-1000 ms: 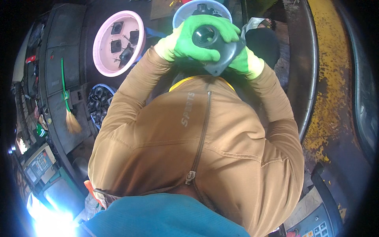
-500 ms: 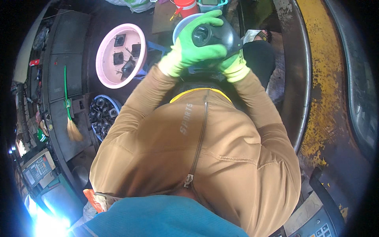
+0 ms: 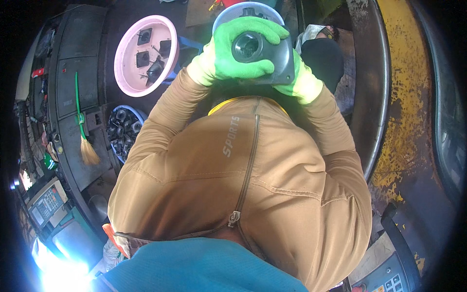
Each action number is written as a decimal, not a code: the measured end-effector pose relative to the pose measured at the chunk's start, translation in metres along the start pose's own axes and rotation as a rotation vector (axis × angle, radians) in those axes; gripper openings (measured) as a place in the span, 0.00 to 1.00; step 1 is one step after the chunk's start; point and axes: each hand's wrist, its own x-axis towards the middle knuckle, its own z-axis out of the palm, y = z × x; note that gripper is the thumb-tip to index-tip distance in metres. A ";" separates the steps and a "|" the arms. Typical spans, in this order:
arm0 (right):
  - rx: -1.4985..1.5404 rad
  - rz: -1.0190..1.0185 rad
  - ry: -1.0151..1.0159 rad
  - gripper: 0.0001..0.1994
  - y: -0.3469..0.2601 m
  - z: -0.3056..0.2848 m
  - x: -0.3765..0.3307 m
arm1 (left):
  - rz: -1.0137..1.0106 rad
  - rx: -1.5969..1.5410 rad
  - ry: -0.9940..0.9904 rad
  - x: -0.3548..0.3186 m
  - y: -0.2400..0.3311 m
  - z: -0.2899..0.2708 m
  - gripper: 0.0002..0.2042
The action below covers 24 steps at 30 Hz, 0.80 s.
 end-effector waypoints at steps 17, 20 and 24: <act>1.205 0.559 -0.373 0.17 0.055 0.012 -0.021 | -0.278 -0.581 -0.270 0.003 -0.007 -0.011 0.20; 0.952 0.781 0.045 0.19 0.053 -0.004 -0.013 | -0.347 0.006 0.085 -0.002 -0.002 -0.039 0.25; 0.572 0.555 0.479 0.14 0.037 -0.024 -0.001 | -0.291 0.521 0.055 -0.007 -0.003 -0.049 0.23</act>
